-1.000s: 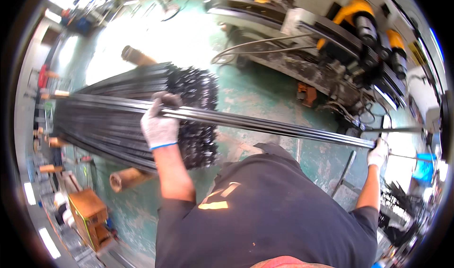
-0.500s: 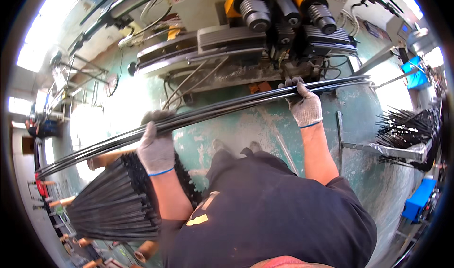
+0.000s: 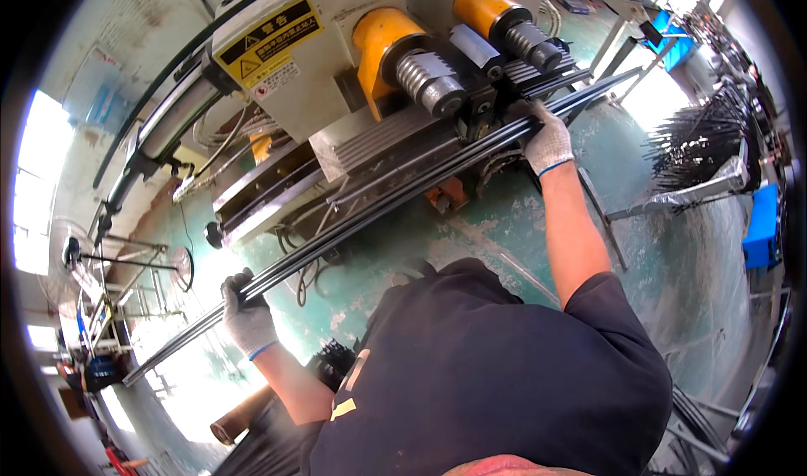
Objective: The person repeatedly feeds bundles of straight metal rods into a bending machine, bends them, and stacks the bent rods on a nearby rack. The person wears gloves and handles the rods by hand throughout the process.
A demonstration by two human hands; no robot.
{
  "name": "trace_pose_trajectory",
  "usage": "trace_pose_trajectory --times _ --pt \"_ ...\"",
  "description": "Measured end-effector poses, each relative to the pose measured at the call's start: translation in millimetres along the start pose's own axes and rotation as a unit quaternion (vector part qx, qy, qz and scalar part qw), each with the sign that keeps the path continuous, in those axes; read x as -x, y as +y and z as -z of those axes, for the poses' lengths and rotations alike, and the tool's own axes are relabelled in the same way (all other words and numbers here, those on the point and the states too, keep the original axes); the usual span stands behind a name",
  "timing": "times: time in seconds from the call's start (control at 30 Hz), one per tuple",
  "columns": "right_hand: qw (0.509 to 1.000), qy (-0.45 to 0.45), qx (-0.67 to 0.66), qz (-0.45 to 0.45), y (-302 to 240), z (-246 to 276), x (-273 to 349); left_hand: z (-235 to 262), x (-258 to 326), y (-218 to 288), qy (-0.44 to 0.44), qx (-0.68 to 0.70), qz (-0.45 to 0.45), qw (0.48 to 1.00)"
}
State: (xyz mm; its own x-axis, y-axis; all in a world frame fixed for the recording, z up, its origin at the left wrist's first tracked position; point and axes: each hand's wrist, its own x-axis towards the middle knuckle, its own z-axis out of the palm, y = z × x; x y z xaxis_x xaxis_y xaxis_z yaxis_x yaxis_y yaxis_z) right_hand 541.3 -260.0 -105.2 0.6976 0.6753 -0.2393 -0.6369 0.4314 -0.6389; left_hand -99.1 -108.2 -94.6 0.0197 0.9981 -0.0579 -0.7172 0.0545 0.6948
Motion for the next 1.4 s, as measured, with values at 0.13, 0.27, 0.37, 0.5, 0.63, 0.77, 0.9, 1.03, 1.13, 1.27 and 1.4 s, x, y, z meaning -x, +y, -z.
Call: trace_pose_trajectory --times 0.13,0.27,0.37,0.5,0.63,0.77,0.9,1.03,1.13,1.27,1.4 --pt "0.959 -0.111 0.223 0.133 26.1 3.5 -19.0 -29.8 -45.2 -29.8 0.046 0.002 0.067 0.997" --pt "0.998 0.051 0.006 0.029 40.1 -29.5 -39.1 -42.0 -74.2 -56.8 0.053 0.009 0.064 0.997" --pt "0.993 0.057 -0.008 0.108 43.8 -30.8 -59.5 -67.6 -83.2 -78.0 0.063 -0.028 0.071 0.995" --pt "0.99 0.117 0.009 0.075 50.9 -24.3 -94.2 -91.4 -102.2 -109.0 0.167 -0.015 0.095 0.981" --pt "0.988 0.127 0.039 0.081 64.3 -33.1 -109.2 -105.1 -104.3 -129.6 0.193 -0.008 0.125 0.973" --pt "0.978 0.15 0.123 0.071 66.3 -38.6 -122.5 -107.6 -99.8 -130.3 0.123 0.041 0.148 0.98" --pt "0.778 0.096 0.56 0.268 74.5 69.7 -192.8 -115.8 -116.5 -138.1 0.05 0.075 0.185 0.979" --pt "0.88 0.12 0.454 0.072 70.2 5.8 -169.2 -78.6 -115.8 -113.4 0.055 0.084 0.139 0.985" --pt "0.904 0.166 0.387 0.08 65.5 -9.5 -160.7 -64.2 -128.2 -99.8 0.132 0.071 0.085 0.985" --pt "0.888 0.17 0.389 0.178 81.1 17.3 -164.4 -44.7 -152.7 -115.7 0.108 0.008 0.072 0.991" --pt "0.962 0.177 0.15 0.142 90.4 -65.3 -99.5 -78.8 -130.2 -143.3 0.084 0.032 0.091 0.992"
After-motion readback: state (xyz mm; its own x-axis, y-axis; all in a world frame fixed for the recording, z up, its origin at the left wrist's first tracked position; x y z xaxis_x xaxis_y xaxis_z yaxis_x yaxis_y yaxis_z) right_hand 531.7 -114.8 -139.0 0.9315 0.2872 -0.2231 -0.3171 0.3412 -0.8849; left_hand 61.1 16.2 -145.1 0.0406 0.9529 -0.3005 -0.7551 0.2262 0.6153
